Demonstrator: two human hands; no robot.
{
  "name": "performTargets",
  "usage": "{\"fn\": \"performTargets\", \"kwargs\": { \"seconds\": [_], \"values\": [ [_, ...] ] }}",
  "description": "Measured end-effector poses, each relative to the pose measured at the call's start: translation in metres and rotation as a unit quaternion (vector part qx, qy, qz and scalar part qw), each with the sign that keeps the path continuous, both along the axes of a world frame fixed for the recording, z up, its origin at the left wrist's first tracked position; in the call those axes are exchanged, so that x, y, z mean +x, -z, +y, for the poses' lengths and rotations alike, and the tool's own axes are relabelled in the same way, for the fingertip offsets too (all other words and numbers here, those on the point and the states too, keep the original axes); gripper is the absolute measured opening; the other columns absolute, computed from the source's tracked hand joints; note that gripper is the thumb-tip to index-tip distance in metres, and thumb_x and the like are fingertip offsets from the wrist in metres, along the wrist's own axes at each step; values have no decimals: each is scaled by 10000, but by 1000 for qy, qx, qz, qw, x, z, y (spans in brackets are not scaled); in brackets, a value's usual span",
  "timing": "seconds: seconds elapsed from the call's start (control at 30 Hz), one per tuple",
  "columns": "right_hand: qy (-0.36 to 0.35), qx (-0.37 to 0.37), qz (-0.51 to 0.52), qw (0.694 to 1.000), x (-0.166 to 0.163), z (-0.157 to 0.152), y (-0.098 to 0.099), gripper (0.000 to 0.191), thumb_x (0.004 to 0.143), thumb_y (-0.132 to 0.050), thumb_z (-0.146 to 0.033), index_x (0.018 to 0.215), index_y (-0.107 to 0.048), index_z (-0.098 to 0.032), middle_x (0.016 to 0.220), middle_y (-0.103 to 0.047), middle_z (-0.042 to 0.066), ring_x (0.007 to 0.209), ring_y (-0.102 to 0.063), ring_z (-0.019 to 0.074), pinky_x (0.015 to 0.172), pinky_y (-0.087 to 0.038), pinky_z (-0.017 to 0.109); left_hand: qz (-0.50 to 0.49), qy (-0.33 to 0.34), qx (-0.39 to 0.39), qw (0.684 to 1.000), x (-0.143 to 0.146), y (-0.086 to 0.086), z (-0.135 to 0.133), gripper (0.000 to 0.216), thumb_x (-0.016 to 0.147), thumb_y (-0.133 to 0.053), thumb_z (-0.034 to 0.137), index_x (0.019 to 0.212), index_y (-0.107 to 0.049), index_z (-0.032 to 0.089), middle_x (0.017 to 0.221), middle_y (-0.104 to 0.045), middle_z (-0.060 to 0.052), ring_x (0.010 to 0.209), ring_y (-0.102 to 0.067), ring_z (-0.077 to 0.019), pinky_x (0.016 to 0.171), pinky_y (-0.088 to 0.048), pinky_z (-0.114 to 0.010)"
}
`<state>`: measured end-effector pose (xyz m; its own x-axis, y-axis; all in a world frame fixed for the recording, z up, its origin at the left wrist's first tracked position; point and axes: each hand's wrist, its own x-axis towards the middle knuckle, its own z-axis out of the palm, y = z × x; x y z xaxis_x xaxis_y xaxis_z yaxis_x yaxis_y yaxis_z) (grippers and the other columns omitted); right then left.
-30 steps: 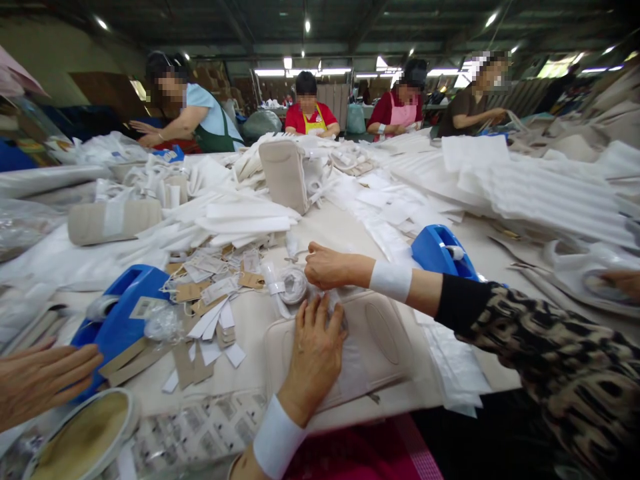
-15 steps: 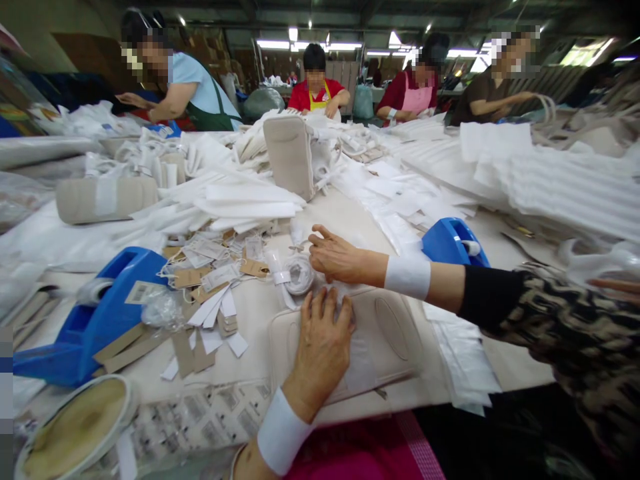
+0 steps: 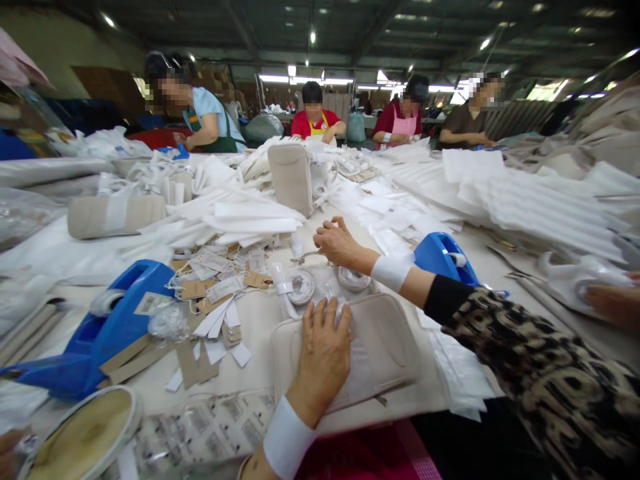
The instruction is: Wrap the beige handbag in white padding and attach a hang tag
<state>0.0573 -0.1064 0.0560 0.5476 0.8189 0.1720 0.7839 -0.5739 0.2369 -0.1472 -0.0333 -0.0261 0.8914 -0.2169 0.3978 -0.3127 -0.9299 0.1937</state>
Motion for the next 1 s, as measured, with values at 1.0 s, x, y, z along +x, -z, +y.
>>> {"fn": "performTargets", "kwargs": {
  "seconds": [1.0],
  "values": [
    [281, 438, 237, 820, -131, -111, 72, 687, 885, -482, -495, 1441, -394, -100, 1452, -448, 164, 1354, -402, 276, 1134, -295, 426, -140, -63, -177, 972, -9, -10, 13, 319, 899, -441, 79, 1178, -559, 182, 1358, -496, -111, 1284, -445, -255, 1074, -400, -492]
  ]
}}
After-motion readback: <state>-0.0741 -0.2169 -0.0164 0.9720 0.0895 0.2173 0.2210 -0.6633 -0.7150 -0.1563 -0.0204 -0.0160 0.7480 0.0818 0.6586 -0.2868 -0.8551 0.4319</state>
